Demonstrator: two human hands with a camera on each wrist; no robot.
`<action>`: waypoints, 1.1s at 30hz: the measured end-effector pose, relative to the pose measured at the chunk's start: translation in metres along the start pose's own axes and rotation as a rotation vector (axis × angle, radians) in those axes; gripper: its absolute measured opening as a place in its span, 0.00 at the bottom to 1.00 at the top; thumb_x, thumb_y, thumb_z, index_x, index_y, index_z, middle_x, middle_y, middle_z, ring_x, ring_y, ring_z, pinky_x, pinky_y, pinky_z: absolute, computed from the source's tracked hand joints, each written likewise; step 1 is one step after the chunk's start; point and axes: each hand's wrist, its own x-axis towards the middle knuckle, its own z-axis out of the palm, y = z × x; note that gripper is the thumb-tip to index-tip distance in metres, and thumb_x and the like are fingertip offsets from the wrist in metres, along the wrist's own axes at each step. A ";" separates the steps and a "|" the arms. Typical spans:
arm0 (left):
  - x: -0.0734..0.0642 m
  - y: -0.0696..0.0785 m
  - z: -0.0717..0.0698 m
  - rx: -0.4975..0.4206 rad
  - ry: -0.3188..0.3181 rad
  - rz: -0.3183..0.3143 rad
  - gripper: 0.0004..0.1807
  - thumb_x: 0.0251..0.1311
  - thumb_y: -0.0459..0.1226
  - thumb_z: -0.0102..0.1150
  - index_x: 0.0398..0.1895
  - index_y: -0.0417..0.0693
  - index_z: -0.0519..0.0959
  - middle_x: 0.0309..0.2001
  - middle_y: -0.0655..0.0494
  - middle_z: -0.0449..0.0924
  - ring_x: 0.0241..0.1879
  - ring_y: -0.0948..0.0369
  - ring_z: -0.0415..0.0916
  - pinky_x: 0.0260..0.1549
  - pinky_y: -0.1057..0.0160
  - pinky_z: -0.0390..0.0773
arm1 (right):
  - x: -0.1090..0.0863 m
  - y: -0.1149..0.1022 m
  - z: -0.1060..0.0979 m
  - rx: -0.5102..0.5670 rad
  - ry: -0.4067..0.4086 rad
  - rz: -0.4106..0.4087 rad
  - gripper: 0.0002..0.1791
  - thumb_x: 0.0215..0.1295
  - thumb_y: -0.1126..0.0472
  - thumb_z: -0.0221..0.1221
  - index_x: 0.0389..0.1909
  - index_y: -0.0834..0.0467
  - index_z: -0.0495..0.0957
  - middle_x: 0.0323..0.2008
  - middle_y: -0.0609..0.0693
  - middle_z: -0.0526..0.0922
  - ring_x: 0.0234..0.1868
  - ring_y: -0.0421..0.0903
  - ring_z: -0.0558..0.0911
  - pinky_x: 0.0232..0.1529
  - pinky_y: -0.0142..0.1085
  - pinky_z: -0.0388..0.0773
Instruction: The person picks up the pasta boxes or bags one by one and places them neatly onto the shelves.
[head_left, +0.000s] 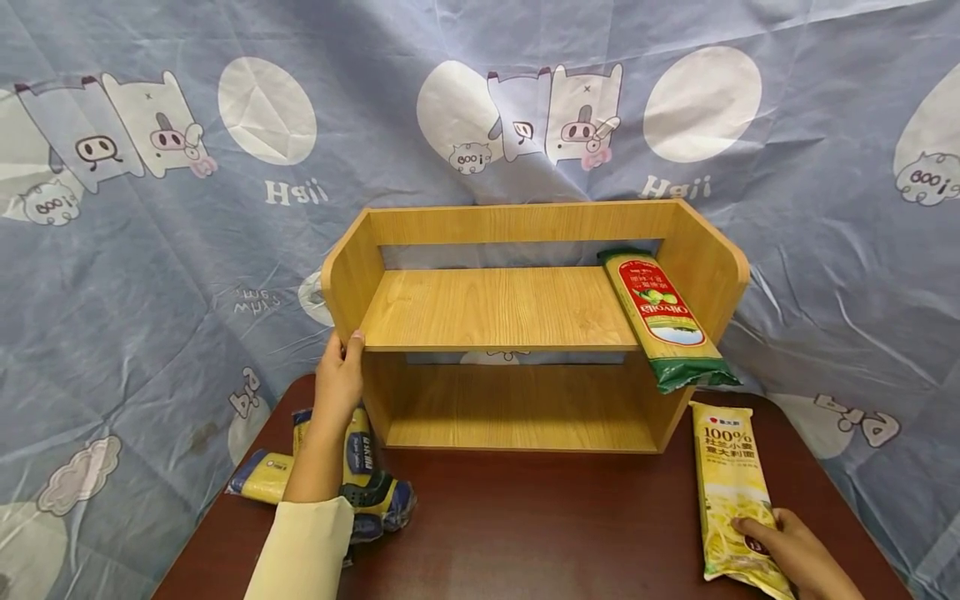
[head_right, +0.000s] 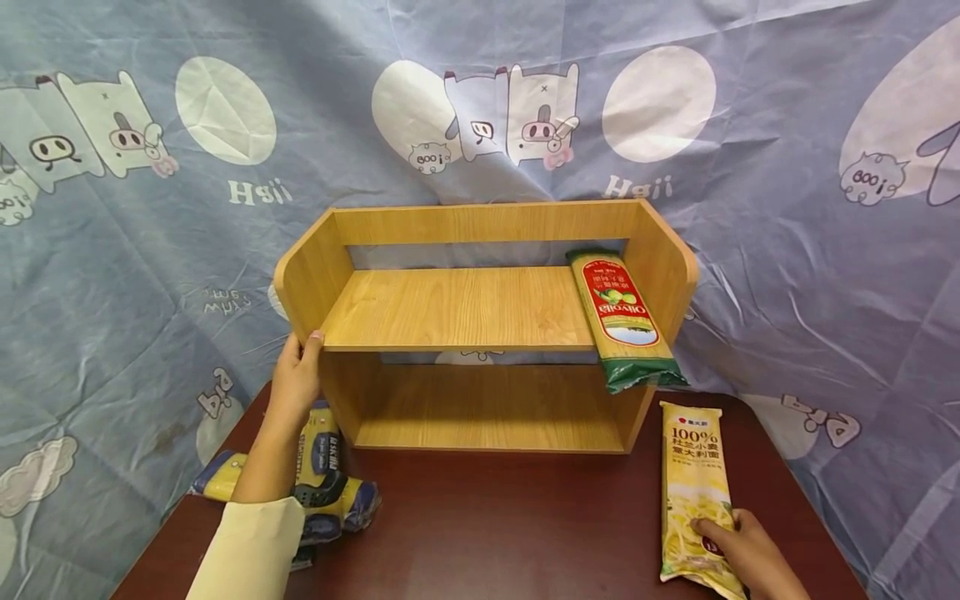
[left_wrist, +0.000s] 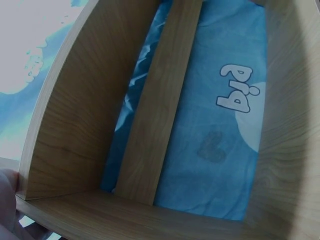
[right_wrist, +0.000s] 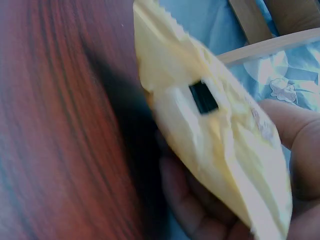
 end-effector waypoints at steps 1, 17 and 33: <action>0.000 0.000 0.000 0.001 0.002 0.000 0.30 0.74 0.61 0.39 0.72 0.58 0.67 0.65 0.40 0.74 0.63 0.44 0.73 0.65 0.41 0.69 | 0.000 0.000 0.001 0.002 -0.003 -0.002 0.22 0.75 0.47 0.53 0.41 0.65 0.62 0.32 0.51 0.68 0.35 0.46 0.72 0.37 0.40 0.71; 0.001 0.001 0.002 -0.008 0.014 0.001 0.30 0.74 0.62 0.39 0.71 0.61 0.67 0.66 0.41 0.74 0.63 0.44 0.72 0.64 0.41 0.69 | -0.001 0.000 0.011 0.238 -0.054 -0.034 0.46 0.78 0.46 0.50 0.75 0.71 0.37 0.45 0.47 0.80 0.42 0.43 0.84 0.44 0.42 0.83; -0.002 0.000 0.001 -0.012 -0.006 0.001 0.31 0.75 0.60 0.38 0.74 0.61 0.64 0.67 0.40 0.73 0.65 0.43 0.72 0.66 0.40 0.69 | -0.007 0.004 0.008 0.124 -0.086 -0.026 0.57 0.78 0.37 0.45 0.75 0.71 0.19 0.76 0.77 0.31 0.73 0.79 0.44 0.64 0.66 0.64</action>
